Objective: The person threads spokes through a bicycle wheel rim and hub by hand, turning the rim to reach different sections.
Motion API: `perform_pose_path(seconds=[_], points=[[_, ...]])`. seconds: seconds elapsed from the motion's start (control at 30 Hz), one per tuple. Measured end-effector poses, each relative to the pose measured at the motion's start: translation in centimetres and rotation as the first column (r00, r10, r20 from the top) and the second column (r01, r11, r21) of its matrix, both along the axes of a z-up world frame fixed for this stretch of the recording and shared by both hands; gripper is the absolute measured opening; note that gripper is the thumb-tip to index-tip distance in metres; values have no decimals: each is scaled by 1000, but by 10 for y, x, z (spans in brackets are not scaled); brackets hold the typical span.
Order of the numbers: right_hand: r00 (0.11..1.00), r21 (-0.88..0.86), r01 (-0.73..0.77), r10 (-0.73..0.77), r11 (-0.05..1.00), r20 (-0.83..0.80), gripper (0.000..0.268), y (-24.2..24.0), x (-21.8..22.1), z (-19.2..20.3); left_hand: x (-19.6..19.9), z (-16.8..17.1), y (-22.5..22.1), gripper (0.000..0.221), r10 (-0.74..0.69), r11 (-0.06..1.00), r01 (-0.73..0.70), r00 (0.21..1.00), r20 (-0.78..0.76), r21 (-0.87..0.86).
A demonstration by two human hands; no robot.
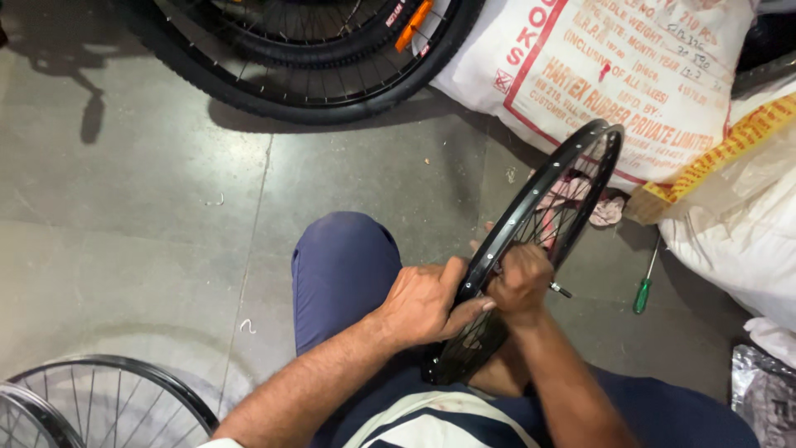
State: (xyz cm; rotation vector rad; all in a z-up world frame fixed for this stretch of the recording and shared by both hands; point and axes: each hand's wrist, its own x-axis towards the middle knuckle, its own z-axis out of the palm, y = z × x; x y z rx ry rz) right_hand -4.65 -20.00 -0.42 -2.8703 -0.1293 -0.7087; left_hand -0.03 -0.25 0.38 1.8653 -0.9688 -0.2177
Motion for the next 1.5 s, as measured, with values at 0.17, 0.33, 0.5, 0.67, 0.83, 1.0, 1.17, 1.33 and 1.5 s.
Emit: perform_pose_path(seconds=[0.17, 0.33, 0.5, 0.67, 0.83, 1.0, 1.17, 1.33, 1.5], points=[[948, 598, -123, 272, 792, -166, 28, -16, 11, 13, 0, 0, 2, 49, 13, 1000, -12, 999, -37, 24], [733, 895, 395, 515, 207, -443, 27, -26, 8, 38, 1, -2, -1, 48, 22, 999, -24, 998, -55, -21], [978, 112, -92, 69, 989, 197, 28, 12, 3, 17, -2, -4, -1, 50, 13, 1000, -13, 999, -46, 7], [981, 583, -20, 130, 813, -147, 21, -26, -21, 22, 1, -1, 1, 50, 13, 999, -14, 1000, -28, -35], [812, 886, 253, 413, 388, -413, 35, -65, 1, 30, -1, 1, 1, 51, -15, 999, 15, 1000, -9, -50], [931, 460, 208, -30, 863, -365, 31, -19, -13, 23, 1, 0, 3, 48, 6, 1000, -5, 999, -48, 17], [952, 487, 33, 120, 873, -280, 32, -21, 6, 33, 0, -1, 0, 50, 24, 1000, -24, 1000, -3, -10], [936, 273, -31, 124, 961, -330, 39, -14, 4, 12, -1, -6, 1, 49, 15, 1000, -15, 1000, 1, 3], [897, 719, 55, 282, 693, -340, 43, -19, 3, 0, -3, -7, -1, 49, 55, 998, -54, 998, -27, 37]])
